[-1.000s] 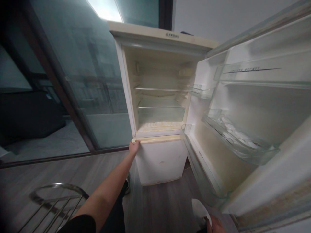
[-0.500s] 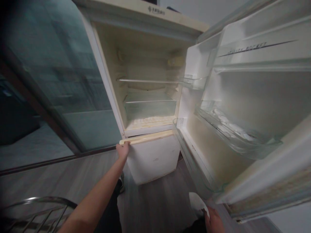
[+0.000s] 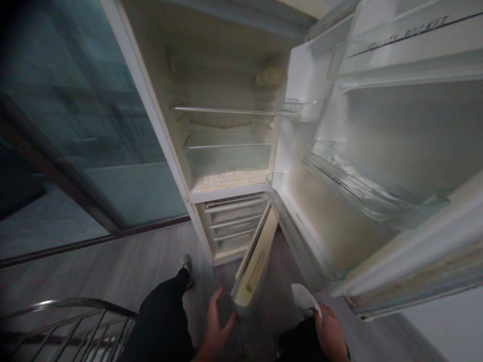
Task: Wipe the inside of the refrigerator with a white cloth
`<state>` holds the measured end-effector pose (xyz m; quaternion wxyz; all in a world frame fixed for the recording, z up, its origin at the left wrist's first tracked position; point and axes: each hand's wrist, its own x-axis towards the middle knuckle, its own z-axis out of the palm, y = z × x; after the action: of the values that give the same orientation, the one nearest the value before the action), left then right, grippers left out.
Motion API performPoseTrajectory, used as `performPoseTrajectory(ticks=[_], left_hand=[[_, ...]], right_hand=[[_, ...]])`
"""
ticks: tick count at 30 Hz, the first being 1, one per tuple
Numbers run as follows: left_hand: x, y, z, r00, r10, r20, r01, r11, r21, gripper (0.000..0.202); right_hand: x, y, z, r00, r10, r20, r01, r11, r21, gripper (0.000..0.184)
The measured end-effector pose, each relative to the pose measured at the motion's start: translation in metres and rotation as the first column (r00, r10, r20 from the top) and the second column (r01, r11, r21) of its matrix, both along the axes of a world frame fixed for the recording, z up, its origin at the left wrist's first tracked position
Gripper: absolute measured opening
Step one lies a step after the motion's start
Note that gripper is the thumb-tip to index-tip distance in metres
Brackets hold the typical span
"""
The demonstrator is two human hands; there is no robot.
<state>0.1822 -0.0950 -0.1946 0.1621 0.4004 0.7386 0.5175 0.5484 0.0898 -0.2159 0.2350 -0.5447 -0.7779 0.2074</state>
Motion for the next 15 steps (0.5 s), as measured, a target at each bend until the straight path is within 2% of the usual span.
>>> performPoseTrajectory(ticks=[2,4,6,9,11,12,15], left_hand=[[0.006,0.016,0.023,0.98,-0.195,-0.044,0.195,0.981,-0.001,0.071],[0.016,0.033,0.045,0.968,-0.25,-0.013,0.25,0.968,-0.027,0.059],[0.032,0.047,0.059,0.953,-0.3,0.046,0.301,0.953,-0.027,0.051],[0.063,0.06,0.069,0.866,-0.489,0.107,0.488,0.872,0.036,0.048],[0.082,0.066,0.071,0.815,-0.568,0.117,0.56,0.823,0.091,0.051],[0.09,0.069,0.073,0.81,-0.573,0.125,0.563,0.819,0.111,0.051],[0.105,0.071,0.077,0.848,-0.513,0.134,0.5,0.858,0.122,0.046]], right_hand=[[0.002,-0.002,0.002,1.0,-0.007,0.001,0.007,1.0,-0.004,0.05],[0.004,-0.004,0.002,1.0,-0.016,0.003,0.016,1.0,0.005,0.049],[0.007,-0.005,0.002,1.0,-0.002,-0.002,0.002,1.0,0.014,0.046],[0.006,-0.007,0.006,0.999,0.0,-0.032,0.0,1.0,0.027,0.045],[0.001,-0.008,0.009,0.998,-0.02,-0.057,0.022,0.999,0.036,0.046],[-0.003,-0.007,0.011,0.998,-0.026,-0.064,0.028,0.999,0.037,0.046],[-0.012,-0.002,0.012,0.997,-0.008,-0.073,0.011,0.999,0.036,0.042]])
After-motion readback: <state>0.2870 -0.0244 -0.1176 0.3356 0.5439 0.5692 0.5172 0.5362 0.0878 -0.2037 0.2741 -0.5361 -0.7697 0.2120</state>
